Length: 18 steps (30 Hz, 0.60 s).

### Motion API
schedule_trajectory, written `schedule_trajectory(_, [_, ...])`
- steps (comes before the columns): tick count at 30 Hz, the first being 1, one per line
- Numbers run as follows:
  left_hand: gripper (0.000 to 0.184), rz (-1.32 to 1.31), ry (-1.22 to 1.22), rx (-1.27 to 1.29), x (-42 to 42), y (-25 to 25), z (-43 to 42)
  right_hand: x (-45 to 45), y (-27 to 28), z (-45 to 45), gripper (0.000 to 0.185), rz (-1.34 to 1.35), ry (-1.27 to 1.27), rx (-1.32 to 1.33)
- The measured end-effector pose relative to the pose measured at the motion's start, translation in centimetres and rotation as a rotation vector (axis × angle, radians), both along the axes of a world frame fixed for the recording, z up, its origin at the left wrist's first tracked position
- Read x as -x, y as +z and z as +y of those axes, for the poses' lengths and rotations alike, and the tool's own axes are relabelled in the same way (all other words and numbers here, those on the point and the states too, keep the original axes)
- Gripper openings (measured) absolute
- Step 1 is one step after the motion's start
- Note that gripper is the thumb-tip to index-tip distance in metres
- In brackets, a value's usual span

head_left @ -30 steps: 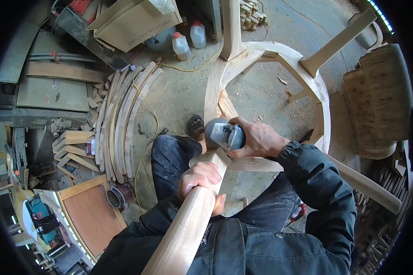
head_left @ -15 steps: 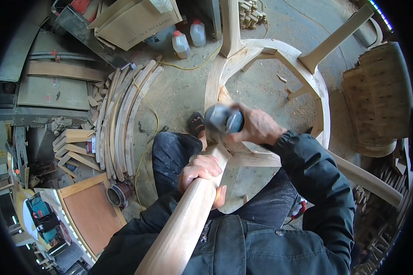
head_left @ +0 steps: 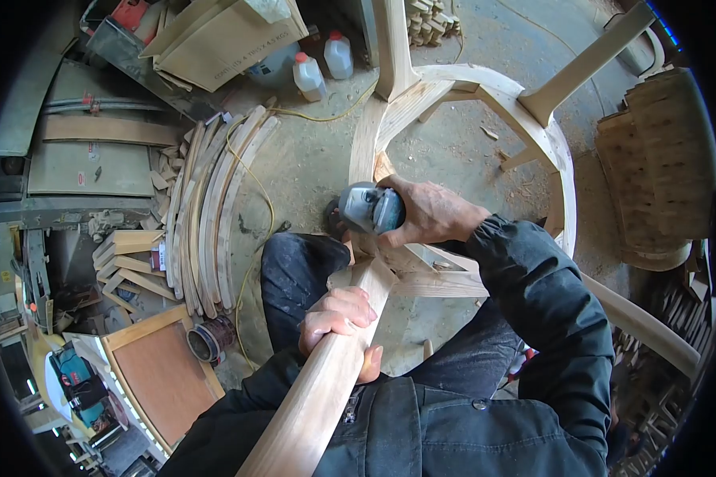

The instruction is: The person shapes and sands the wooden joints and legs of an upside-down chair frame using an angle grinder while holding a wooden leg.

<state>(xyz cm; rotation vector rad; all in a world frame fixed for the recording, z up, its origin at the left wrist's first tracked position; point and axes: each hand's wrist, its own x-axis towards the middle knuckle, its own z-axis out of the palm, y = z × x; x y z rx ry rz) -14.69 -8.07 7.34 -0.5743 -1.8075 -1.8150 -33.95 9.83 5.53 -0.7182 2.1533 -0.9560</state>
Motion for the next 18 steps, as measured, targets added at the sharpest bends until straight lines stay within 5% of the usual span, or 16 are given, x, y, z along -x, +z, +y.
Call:
schedule_trajectory(12, [0.051,-0.014,-0.003,0.012,-0.2,0.0,-0.1,-0.7,1.2,-0.7,0.083,0.048,0.312,-0.069])
schedule_trajectory(18, [0.051,0.003,-0.002,0.004,0.1,0.1,0.0,-0.4,1.2,1.6,0.084,0.059,0.191,-0.115])
